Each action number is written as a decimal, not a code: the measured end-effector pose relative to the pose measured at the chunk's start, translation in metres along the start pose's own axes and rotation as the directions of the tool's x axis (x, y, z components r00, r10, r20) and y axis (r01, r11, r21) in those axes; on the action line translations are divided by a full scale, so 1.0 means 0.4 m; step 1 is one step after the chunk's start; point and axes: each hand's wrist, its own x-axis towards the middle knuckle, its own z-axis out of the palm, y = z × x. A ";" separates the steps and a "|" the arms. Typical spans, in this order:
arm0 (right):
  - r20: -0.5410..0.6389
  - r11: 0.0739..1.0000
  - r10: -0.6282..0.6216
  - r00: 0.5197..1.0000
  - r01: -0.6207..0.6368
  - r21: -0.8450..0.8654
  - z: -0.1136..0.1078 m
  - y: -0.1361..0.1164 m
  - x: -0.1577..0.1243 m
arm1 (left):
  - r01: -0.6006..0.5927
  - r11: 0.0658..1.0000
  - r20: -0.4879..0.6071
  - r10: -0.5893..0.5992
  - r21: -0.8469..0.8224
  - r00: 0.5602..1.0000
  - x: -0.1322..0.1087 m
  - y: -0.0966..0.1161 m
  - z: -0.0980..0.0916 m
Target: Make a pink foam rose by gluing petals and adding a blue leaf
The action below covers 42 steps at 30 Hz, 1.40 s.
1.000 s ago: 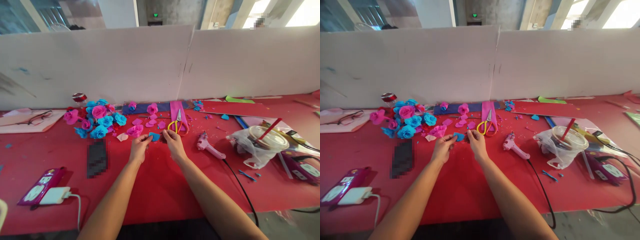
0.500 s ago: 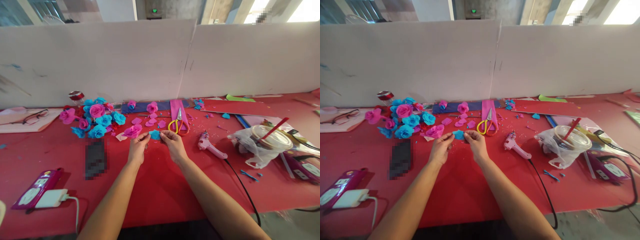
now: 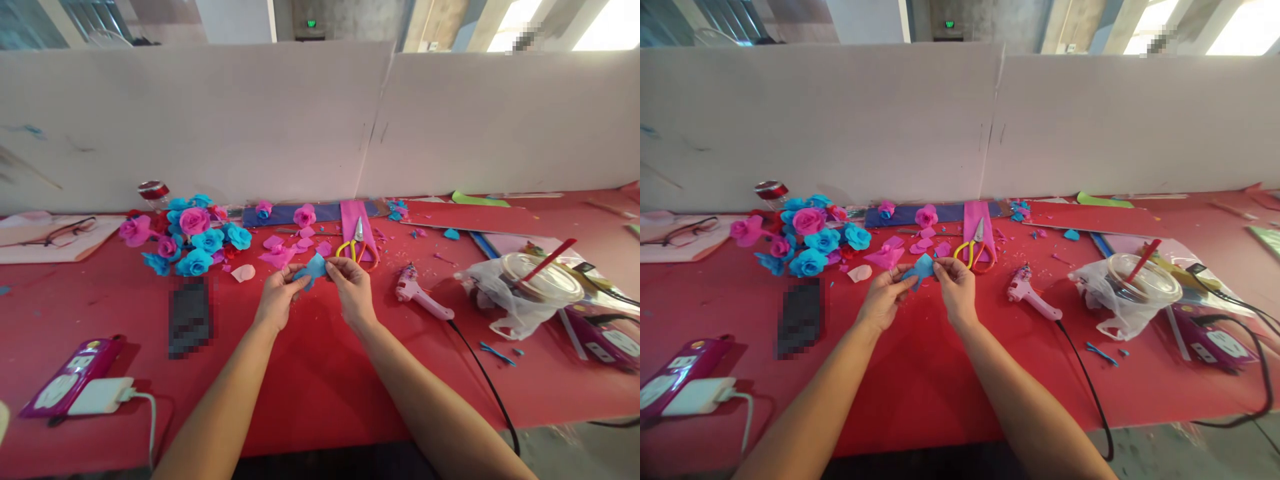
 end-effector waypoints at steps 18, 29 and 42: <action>0.237 0.968 0.248 0.939 -0.234 -0.086 0.000 -0.013 -0.005 | -0.008 0.996 -0.005 0.008 0.087 1.000 0.013 0.006 -0.028; -0.022 0.979 0.152 0.988 -0.154 -0.133 -0.021 0.003 0.023 | -0.274 0.958 -0.103 0.281 0.081 0.954 0.027 -0.014 -0.028; 0.091 0.895 0.443 0.892 -0.434 -0.099 0.003 0.004 0.001 | -0.335 0.925 -0.146 0.312 -0.181 0.939 0.010 0.035 -0.020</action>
